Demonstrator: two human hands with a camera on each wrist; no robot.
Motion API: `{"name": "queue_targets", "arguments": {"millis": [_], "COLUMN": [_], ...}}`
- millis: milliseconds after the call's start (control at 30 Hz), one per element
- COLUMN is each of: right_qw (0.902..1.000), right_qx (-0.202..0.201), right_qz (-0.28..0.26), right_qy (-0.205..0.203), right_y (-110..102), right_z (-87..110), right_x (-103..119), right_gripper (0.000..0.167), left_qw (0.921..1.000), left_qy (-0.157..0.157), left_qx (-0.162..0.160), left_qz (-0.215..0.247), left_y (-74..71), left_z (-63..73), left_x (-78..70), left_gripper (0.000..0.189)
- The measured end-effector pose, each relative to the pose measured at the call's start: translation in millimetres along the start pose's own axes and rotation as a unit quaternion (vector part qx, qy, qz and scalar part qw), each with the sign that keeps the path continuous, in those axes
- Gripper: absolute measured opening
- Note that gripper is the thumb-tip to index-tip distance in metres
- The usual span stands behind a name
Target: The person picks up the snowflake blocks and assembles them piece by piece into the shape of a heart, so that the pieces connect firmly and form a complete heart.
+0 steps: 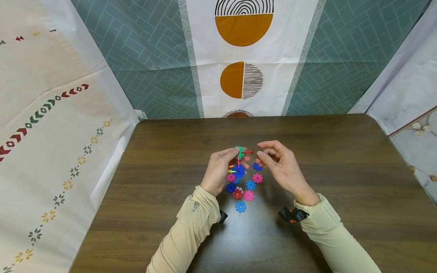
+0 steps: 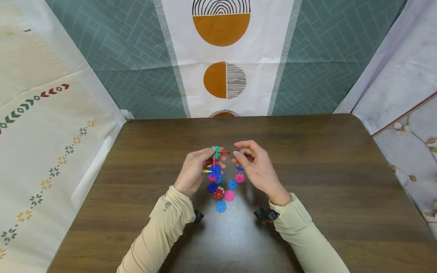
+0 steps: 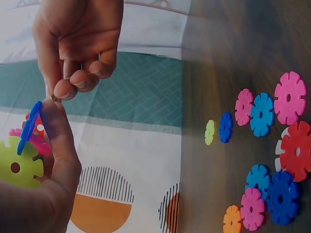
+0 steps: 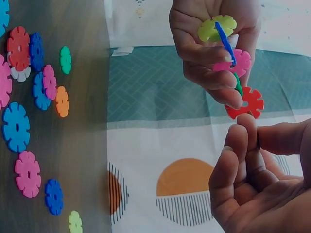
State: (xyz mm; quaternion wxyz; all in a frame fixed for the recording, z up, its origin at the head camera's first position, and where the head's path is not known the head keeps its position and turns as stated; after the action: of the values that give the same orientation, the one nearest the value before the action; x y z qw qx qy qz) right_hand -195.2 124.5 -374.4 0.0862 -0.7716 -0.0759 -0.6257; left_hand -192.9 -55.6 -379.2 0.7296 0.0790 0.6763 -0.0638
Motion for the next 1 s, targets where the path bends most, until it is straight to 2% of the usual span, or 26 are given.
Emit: {"name": "queue_targets", "arguments": {"millis": [300, 567, 667, 800, 900, 1000], "right_qw": [0.9999, 0.9998, 0.9992, 0.9964, 0.9967, 0.9982], "right_qx": [-0.002, 0.002, -0.014, -0.03, -0.021, -0.003], "right_qz": [-0.01, -0.02, -0.035, -0.077, -0.078, -0.059], "right_qy": [-0.01, 0.001, -0.008, -0.02, -0.014, 0.002], "right_y": [2, 0, -2, -3, -3, -2], "right_z": [-2.0, -3.5, -4.4, -5.8, -6.2, -5.3], "right_x": [3, 1, 0, 0, -1, -3], "right_gripper": [0.029, 0.036, 0.033, 0.032, 0.032, 0.031], "left_qw": [0.9999, 0.9995, 0.9991, 0.9977, 0.9968, 0.9975], "left_qy": [0.006, -0.028, -0.031, -0.02, -0.015, -0.016], "left_qx": [0.013, 0.012, 0.016, 0.03, 0.04, 0.05], "left_qz": [0.004, 0.007, 0.021, 0.058, 0.068, 0.047], "left_y": [-0.7, -5.3, -5.1, -5.2, -7.8, -11.1], "left_z": [-3.5, -4.6, -5.7, -8.2, -10.7, -14.0], "left_x": [-4.5, -0.5, 1.7, 2.0, 1.0, 1.4], "left_gripper": [0.032, 0.036, 0.039, 0.043, 0.046, 0.049]}}
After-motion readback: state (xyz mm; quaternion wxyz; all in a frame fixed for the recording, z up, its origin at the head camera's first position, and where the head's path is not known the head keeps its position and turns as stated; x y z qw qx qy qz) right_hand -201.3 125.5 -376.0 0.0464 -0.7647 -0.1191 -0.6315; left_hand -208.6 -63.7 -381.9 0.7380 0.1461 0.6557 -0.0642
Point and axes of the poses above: each hand's wrist, its own z-axis away from the middle knuckle, its own y-axis out of the palm, x = y × z, the point moved 4 cm from there along -z, towards the middle knuckle, and after that the axes turned 12 degrees about -z, right-handed, at the moved point
